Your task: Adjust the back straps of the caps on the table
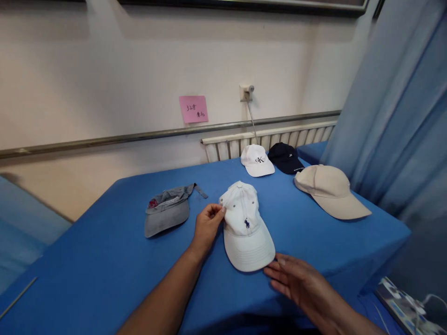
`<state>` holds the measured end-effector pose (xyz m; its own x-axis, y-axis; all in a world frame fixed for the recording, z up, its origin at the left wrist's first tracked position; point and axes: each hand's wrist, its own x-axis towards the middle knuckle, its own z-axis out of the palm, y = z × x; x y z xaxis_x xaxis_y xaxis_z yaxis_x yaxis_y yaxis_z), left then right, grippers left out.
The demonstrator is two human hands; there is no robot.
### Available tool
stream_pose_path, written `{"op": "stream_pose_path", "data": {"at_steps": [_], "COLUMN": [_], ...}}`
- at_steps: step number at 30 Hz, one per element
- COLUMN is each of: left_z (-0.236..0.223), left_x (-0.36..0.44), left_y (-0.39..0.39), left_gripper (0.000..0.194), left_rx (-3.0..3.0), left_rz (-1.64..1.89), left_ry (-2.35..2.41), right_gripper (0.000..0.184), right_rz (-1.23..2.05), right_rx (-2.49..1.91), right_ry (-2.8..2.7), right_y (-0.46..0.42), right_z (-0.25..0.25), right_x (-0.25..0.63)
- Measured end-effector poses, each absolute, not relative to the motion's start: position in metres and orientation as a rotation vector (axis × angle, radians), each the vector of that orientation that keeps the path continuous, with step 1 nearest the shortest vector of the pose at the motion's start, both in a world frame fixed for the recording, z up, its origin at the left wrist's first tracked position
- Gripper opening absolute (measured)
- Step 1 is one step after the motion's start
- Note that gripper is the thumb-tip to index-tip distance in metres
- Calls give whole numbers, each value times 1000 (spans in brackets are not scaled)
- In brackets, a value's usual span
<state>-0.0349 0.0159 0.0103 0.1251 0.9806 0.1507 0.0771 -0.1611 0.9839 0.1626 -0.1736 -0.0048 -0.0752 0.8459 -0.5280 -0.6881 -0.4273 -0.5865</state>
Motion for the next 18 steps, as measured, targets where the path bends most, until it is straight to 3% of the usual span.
{"op": "stream_pose_path", "data": {"at_steps": [8,18], "left_z": [13,-6], "left_x": [-35,-37], "left_y": [18,28], "left_gripper": [25,27], "left_rx": [1558,1741], "left_rz": [1192,926], "left_ry": [1124,1176], "right_gripper": [24,6], "right_rz": [1527,1183], "right_rx": [-966,-947], "right_ry": [-133,-141], "right_y": [-123,-89], "right_z": [-27,-48], "right_x": [168,255]}}
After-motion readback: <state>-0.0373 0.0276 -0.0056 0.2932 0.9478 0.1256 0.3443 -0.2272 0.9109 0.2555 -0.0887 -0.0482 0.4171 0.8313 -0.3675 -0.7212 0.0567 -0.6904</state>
